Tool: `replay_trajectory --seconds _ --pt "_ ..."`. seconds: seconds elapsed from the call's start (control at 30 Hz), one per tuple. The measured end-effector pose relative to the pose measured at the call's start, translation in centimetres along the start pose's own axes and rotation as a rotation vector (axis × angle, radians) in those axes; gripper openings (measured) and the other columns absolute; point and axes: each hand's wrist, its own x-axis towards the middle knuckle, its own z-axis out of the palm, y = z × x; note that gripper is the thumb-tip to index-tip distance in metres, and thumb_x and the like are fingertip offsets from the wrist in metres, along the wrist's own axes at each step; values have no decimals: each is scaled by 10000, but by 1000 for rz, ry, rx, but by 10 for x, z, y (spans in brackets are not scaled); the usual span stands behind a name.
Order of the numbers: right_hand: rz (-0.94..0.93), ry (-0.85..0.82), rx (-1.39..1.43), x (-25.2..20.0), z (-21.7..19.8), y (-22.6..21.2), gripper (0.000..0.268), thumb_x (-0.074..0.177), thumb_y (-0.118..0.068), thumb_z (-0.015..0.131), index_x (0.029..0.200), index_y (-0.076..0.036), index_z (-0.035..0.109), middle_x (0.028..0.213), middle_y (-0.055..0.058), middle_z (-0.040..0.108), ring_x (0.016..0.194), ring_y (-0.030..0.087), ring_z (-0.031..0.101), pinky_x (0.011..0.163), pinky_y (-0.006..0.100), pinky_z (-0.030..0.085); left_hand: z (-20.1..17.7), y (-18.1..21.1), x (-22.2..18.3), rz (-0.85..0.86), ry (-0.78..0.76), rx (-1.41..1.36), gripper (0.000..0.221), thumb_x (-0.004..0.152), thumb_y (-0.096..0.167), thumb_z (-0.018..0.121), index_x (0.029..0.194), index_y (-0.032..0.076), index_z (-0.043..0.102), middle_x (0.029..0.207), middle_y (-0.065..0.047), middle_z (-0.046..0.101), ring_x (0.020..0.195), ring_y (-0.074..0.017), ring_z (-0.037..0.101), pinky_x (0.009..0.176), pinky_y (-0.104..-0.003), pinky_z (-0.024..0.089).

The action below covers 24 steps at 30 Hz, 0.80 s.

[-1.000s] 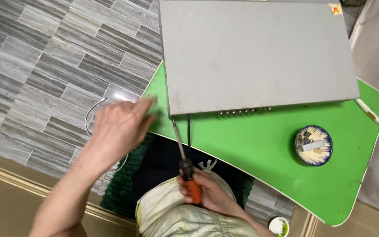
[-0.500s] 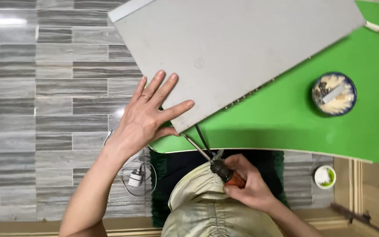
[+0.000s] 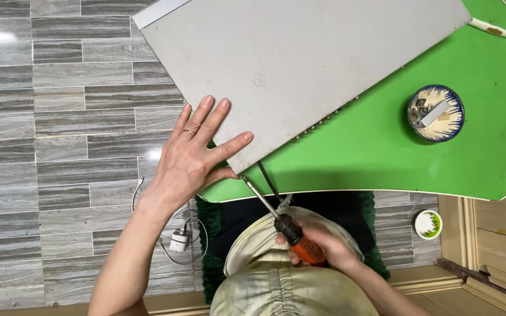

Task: Using a screwdriver to remove screws from the back panel of an electronic device

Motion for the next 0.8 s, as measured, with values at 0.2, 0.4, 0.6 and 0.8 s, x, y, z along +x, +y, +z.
replay_trajectory --seconds 0.2,0.4,0.6,0.8 --pt "-125 278 -345 -6 8 1 366 825 40 781 1126 -8 578 877 153 709 762 215 773 616 362 689 1 0 -2 4 0 5 860 828 569 852 1558 352 452 1685 -171 286 1575 -418 288 1238 -649 383" --pt "67 249 -146 -9 20 -14 469 985 -185 557 1422 -18 587 1187 244 762 917 327 783 715 373 617 2 -1 -2 7 10 4 829 852 584 812 1561 355 449 1683 -178 291 1576 -413 281 1240 -657 373" --pt "-92 242 -355 -15 30 -19 430 752 -47 686 1153 -90 537 794 140 685 675 168 616 572 294 453 3 -1 -2 -1 -3 0 845 790 571 852 1526 358 495 1674 -174 305 1559 -422 310 1217 -648 382" --pt "-71 95 30 -7 -8 6 490 939 -134 626 1363 97 546 1101 311 724 890 386 764 792 426 624 3 -2 -1 6 26 -4 840 792 586 839 1523 360 491 1661 -177 336 1545 -432 344 1205 -654 401"
